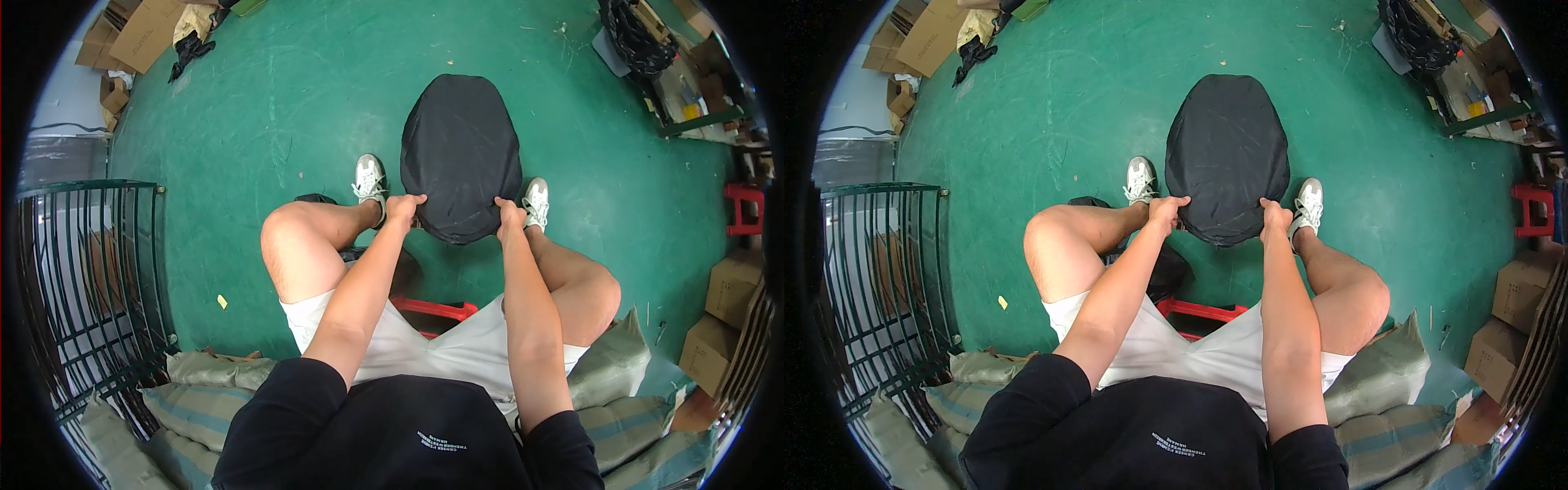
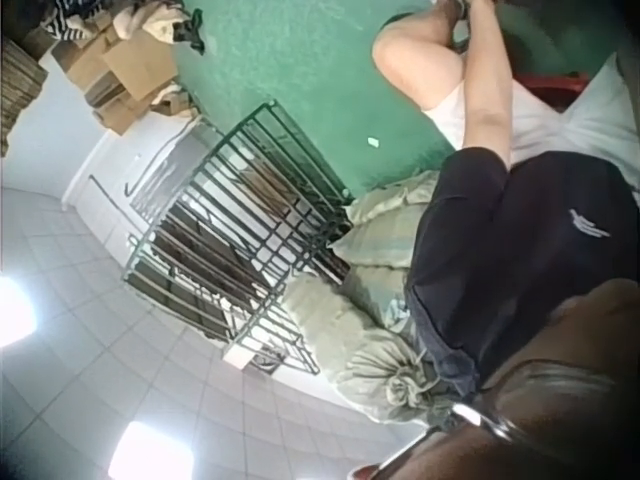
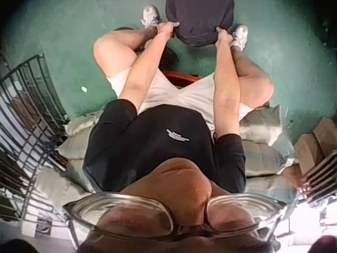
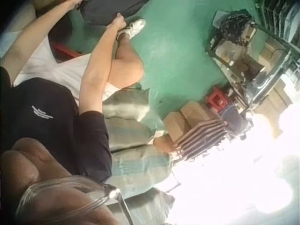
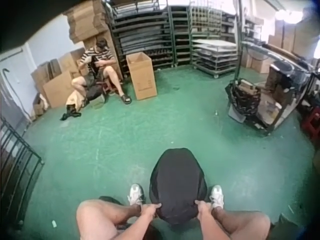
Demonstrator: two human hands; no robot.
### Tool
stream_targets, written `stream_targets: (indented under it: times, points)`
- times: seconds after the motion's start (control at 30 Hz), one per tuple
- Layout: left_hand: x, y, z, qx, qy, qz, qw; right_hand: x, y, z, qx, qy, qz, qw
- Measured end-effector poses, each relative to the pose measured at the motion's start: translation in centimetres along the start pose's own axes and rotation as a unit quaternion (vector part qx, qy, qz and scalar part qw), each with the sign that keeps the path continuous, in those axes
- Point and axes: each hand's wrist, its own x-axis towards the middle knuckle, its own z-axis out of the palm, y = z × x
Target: Inspecting and preparing black fabric covers by turning them inside out and checking for defects before stacking.
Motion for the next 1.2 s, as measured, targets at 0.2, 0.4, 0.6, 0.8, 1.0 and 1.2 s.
stream_targets:
  times: [0.2, 0.4, 0.6, 0.8, 1.0, 1.2]
  points:
    - [0.3, 0.7, 0.2, -0.004, -0.047, 0.087, 0.995, 2.2, -0.1, 0.7, 0.127, -0.052, 0.055, 0.989]
    - [0.4, 0.8, 0.6, -0.091, -0.097, 0.054, 0.990, 0.4, -0.5, 0.3, 0.157, -0.154, 0.048, 0.974]
    - [0.3, -1.2, 1.0, 0.064, 0.025, 0.160, 0.985, -1.3, 0.9, 0.3, -0.097, 0.034, -0.055, 0.993]
    - [-1.4, -1.4, 0.7, 0.153, 0.065, 0.186, 0.969, -1.7, 1.3, 0.1, -0.216, 0.057, -0.160, 0.962]
    - [-0.9, -3.2, 0.2, 0.101, 0.047, 0.193, 0.975, -3.3, 2.0, -0.3, -0.223, 0.041, -0.156, 0.961]
    - [-1.2, -4.4, -0.2, -0.115, -0.074, 0.163, 0.977, -2.1, 3.1, -0.8, -0.183, 0.020, -0.187, 0.965]
